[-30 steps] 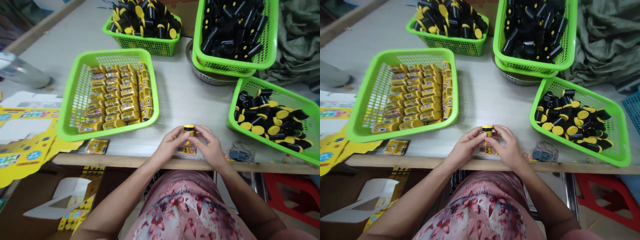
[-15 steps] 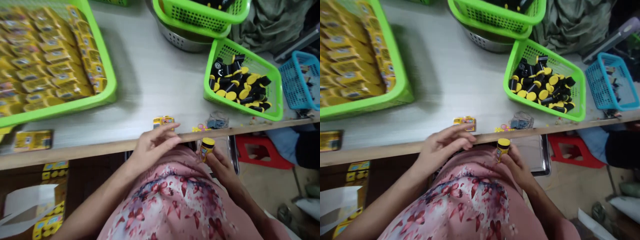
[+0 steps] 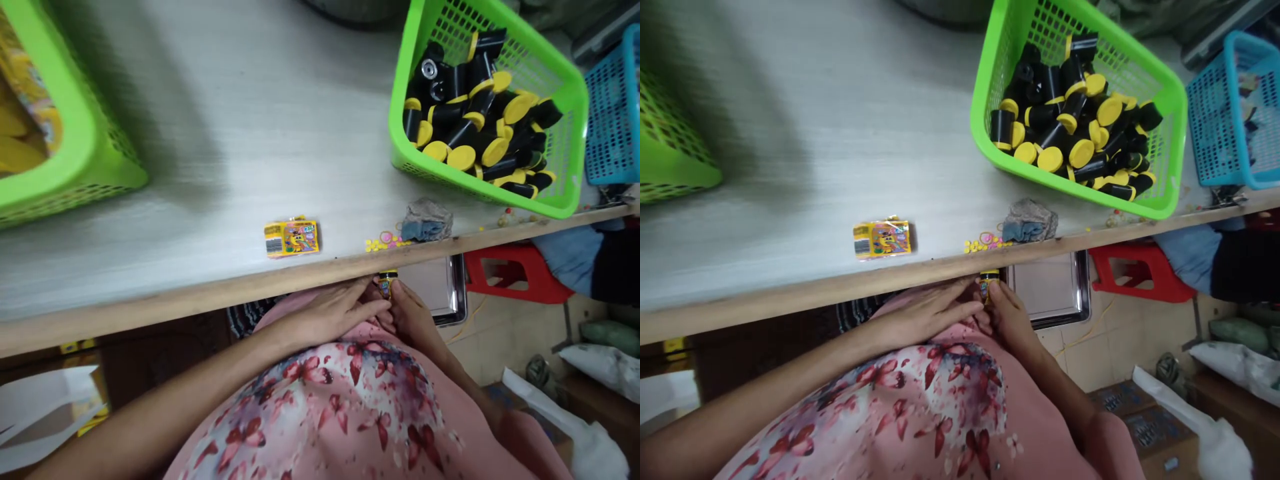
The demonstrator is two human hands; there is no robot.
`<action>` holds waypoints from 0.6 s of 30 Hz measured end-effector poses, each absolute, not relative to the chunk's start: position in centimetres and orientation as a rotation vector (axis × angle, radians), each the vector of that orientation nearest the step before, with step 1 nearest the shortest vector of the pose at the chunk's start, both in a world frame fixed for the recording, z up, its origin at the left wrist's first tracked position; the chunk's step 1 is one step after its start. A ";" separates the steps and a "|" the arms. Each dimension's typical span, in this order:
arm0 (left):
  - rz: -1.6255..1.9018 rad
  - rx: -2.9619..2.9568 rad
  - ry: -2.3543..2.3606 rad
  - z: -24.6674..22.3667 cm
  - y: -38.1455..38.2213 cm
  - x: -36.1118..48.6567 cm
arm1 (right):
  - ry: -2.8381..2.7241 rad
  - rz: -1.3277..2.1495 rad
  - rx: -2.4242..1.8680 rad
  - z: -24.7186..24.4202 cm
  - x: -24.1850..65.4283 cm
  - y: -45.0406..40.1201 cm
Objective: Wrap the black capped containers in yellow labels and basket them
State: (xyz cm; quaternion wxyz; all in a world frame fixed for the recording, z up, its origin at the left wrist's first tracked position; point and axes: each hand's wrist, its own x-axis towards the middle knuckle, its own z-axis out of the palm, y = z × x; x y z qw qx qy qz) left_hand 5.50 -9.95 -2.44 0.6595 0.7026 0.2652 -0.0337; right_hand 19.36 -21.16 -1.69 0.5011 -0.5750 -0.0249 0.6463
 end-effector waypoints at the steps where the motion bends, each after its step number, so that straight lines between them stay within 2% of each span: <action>1: -0.088 1.556 0.570 -2.5 -9.9 5.7 | -0.060 1.554 -1.410 -1.8 19.3 -21.3; 13: 0.002 1.403 0.574 -3.6 -10.1 7.3 | 0.152 1.541 -1.441 0.5 19.4 -20.5; 18: -0.002 1.378 0.577 -3.6 -10.0 7.6 | 0.124 1.532 -1.478 -0.8 19.5 -20.6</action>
